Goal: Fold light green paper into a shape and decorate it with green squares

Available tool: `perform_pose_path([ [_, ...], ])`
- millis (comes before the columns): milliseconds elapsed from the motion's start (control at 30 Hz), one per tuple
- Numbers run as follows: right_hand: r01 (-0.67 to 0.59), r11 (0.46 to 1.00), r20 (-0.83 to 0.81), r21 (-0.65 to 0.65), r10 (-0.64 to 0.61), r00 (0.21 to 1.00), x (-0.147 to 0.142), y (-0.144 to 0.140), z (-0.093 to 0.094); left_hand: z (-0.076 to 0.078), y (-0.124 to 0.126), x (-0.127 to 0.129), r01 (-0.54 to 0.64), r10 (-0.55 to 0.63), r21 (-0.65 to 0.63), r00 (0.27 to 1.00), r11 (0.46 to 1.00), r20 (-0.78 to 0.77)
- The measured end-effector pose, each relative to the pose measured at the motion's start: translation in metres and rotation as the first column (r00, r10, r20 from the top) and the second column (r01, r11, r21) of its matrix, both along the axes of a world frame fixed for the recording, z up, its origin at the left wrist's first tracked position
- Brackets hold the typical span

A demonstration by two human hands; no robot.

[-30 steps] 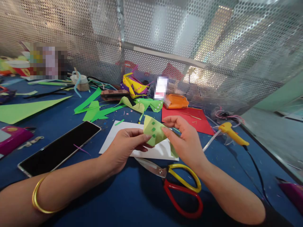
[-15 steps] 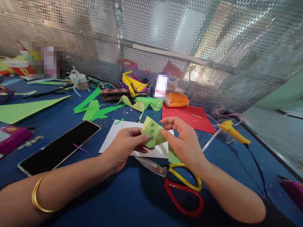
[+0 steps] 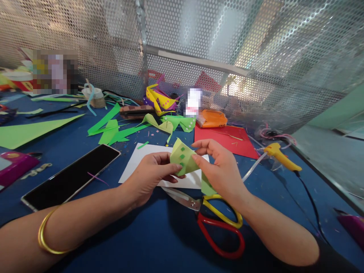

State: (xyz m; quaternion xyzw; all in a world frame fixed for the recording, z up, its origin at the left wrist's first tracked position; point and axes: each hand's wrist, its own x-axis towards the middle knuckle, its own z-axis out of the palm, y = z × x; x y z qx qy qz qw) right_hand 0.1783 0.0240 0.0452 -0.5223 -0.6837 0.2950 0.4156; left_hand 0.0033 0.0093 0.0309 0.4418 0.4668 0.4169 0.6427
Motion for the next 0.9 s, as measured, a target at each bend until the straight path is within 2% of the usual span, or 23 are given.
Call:
perform_pose_path([
  [667, 0.007, 1.000, 0.025, -0.004, -0.007, 1.000, 0.0010, -0.0008, 0.0013, -0.0009, 0.0005, -0.0002, -0.009, 0.009, -0.019, 1.000, 1.000, -0.007],
  [900, -0.021, 0.998, 0.035, -0.059, 0.023, 0.999, 0.0004, -0.0021, 0.0028, -0.0013, 0.0014, -0.0007, -0.042, 0.042, 0.000, 0.998, 0.999, 0.045],
])
